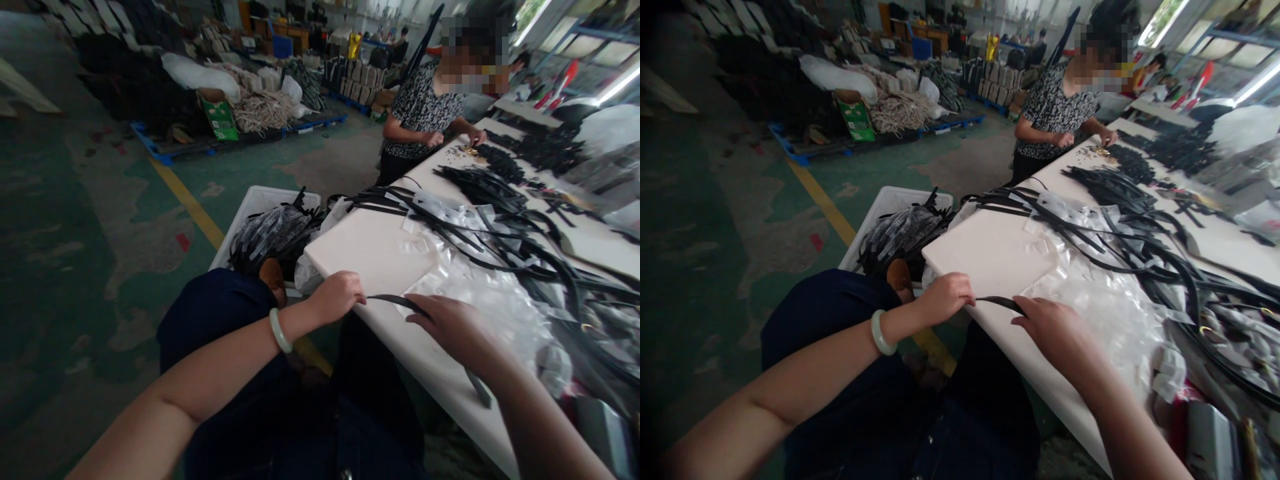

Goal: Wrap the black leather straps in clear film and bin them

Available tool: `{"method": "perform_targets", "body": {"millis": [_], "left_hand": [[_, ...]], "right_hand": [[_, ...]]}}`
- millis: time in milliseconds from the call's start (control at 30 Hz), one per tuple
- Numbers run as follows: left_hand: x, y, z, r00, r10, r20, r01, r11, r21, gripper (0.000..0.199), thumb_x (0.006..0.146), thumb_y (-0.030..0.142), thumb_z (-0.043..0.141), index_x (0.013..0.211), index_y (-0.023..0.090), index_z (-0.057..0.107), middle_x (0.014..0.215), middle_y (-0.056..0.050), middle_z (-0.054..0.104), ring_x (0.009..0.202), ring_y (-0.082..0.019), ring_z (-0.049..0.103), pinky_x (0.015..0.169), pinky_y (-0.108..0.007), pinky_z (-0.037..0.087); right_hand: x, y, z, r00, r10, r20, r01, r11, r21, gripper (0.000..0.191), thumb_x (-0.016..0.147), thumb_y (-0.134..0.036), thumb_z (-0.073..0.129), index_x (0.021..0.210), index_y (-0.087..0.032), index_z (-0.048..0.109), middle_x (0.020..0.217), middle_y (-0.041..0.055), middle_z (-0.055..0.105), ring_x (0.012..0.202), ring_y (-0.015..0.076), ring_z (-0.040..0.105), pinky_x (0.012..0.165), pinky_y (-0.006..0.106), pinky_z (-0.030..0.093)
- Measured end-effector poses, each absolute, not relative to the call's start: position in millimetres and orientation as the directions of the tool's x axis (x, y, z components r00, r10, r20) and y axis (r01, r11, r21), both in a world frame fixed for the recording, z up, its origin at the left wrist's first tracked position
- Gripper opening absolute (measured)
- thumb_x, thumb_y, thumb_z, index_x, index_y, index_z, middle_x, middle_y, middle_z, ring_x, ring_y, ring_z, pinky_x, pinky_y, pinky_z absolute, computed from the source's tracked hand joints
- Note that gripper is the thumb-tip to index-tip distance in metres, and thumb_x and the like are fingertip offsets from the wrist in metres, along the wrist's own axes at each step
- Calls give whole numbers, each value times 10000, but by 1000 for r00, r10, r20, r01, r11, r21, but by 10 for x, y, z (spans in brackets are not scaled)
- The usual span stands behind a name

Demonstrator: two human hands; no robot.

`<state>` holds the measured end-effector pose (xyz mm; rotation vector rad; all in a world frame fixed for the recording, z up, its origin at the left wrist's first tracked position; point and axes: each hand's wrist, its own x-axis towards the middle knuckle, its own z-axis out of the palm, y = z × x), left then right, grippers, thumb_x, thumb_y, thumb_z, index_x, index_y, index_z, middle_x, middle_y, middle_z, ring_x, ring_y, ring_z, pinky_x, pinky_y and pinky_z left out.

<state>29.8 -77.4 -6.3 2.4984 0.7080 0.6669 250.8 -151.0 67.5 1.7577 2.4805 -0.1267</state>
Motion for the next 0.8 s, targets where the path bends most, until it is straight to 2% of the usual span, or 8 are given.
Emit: {"method": "perform_targets", "body": {"millis": [100, 233, 367, 467, 567, 667, 733, 800], "left_hand": [[327, -740, -40, 738, 596, 315, 358, -743, 566, 167, 834, 153, 566, 743, 166, 706, 768, -37, 601, 791, -144, 534, 755, -261, 386], [454, -811, -6, 771, 516, 375, 251, -786, 565, 158, 841, 236, 580, 785, 138, 691, 781, -45, 601, 782, -138, 524, 743, -254, 387], [385, -793, 66, 749, 577, 324, 320, -745, 586, 168, 841, 188, 565, 752, 145, 701, 778, -53, 606, 793, -143, 533, 763, -253, 390], [304, -727, 127, 743, 604, 287, 345, -714, 610, 185, 834, 150, 546, 735, 135, 701, 771, -55, 615, 800, -146, 539, 773, -249, 398], [276, -669, 133, 749, 605, 272, 329, -695, 639, 177, 806, 127, 542, 705, 118, 688, 737, -53, 620, 762, -139, 537, 742, -238, 398], [253, -607, 85, 749, 616, 242, 310, -650, 694, 183, 779, 98, 529, 674, 105, 679, 681, -43, 617, 694, -119, 534, 688, -219, 387], [225, -570, 43, 774, 594, 216, 283, -632, 722, 187, 761, 83, 522, 665, 103, 682, 656, -31, 614, 659, -105, 533, 661, -208, 378], [200, -555, 8, 793, 580, 186, 274, -612, 742, 185, 739, 66, 521, 679, 108, 692, 660, -23, 624, 652, -97, 543, 651, -199, 375]], "right_hand": [[2540, -1553, 722, -313, 943, -113, 947, 319, 40, 277, 920, -330, 413, 1094, -262, 617, 907, 44, 674, 801, 203, 639, 677, 295, 441], [2333, -1497, 769, -400, 892, -211, 907, 418, 51, 257, 910, -249, 417, 1017, -297, 646, 828, 10, 664, 754, 199, 639, 638, 293, 432], [2398, -1467, 784, -373, 924, -83, 927, 368, -68, 362, 891, -375, 475, 1227, -273, 560, 998, 42, 673, 825, 204, 642, 708, 309, 468], [2604, -1529, 825, -329, 944, 32, 922, 329, -206, 384, 887, -398, 484, 1242, -275, 561, 1050, 40, 666, 856, 181, 643, 749, 286, 481], [2811, -1638, 880, -207, 975, 84, 917, 223, -329, 383, 858, -458, 519, 1175, -268, 617, 989, 39, 678, 770, 167, 647, 683, 267, 497], [3044, -1784, 930, -24, 999, 46, 903, 41, -427, 421, 785, -532, 585, 1086, -251, 670, 755, 25, 682, 569, 146, 610, 530, 247, 484], [3204, -1885, 971, 72, 997, 24, 895, -54, -442, 440, 751, -578, 592, 1030, -254, 691, 642, 13, 656, 524, 152, 597, 476, 247, 471], [3330, -1964, 1024, 161, 984, 75, 895, -114, -431, 451, 727, -617, 582, 966, -255, 704, 645, 21, 661, 562, 176, 619, 478, 265, 481]]}}
